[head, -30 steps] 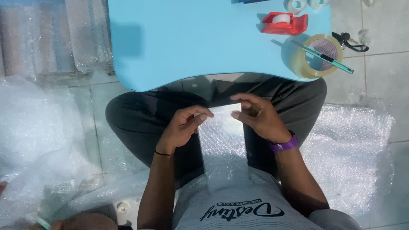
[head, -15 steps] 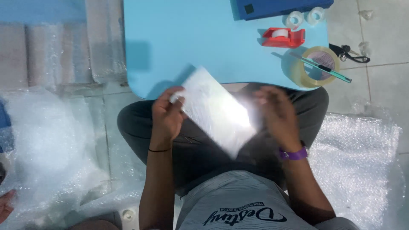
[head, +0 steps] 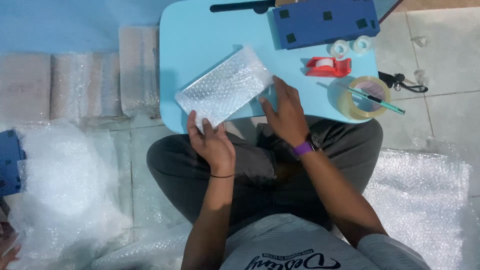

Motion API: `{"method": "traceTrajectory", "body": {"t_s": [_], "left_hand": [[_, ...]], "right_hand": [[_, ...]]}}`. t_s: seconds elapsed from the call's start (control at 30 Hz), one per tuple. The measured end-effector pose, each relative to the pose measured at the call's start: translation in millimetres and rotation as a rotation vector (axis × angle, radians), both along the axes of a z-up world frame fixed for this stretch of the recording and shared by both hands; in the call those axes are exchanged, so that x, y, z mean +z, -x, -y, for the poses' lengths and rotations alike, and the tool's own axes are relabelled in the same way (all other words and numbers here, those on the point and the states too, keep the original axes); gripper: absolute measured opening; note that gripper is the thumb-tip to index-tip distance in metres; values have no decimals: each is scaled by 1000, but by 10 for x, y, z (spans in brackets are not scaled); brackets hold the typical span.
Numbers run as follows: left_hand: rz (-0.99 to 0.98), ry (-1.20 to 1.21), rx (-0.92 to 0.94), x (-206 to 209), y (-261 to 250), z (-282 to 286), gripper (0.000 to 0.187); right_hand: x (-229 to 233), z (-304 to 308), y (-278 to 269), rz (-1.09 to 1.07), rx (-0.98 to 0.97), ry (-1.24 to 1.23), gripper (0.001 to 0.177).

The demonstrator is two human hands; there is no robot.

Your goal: A person wraps a blue rectangular object in bubble wrap and secures it with tape on a small blue table.

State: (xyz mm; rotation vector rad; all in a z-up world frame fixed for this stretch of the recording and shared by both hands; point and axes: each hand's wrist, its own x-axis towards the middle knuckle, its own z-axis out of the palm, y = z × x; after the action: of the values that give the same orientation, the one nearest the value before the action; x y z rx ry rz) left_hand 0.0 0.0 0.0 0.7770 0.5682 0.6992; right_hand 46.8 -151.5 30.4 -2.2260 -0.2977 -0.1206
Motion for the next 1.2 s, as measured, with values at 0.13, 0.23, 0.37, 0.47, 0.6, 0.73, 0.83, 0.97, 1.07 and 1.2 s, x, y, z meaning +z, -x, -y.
{"method": "traceTrajectory", "body": {"t_s": [0.13, 0.23, 0.37, 0.47, 0.6, 0.73, 0.83, 0.97, 1.07, 1.2], "left_hand": [[-97, -196, -188, -81, 194, 1, 40], [-124, -301, -404, -63, 337, -75, 40], [-304, -621, -751, -12, 504, -128, 50], [-302, -837, -948, 391, 546, -112, 55], [-337, -987, -1079, 494, 537, -273, 61], [-183, -1626, -839, 366, 333, -516, 62], [-53, -1942, -786, 225, 207, -643, 61], [97, -1976, -754, -106, 63, -726, 31], [120, -1993, -661, -358, 29, -768, 25], [181, -1968, -512, -356, 11, -594, 15]], "right_hand": [[-243, -79, -435, 86, 3, 101, 56], [-442, -64, -655, 201, -33, 178, 61], [31, -73, -304, 217, 33, -40, 44], [-38, 32, 92, 79, 210, -98, 46], [-145, 191, 420, 1, 229, -5, 56], [-301, 187, 511, 160, 219, 90, 47], [-437, 96, 526, 327, 207, 142, 31], [-498, 22, 513, 461, 144, 178, 21], [-549, 86, 472, 462, 183, 223, 28], [-509, 163, 406, 501, 171, 230, 27]]}}
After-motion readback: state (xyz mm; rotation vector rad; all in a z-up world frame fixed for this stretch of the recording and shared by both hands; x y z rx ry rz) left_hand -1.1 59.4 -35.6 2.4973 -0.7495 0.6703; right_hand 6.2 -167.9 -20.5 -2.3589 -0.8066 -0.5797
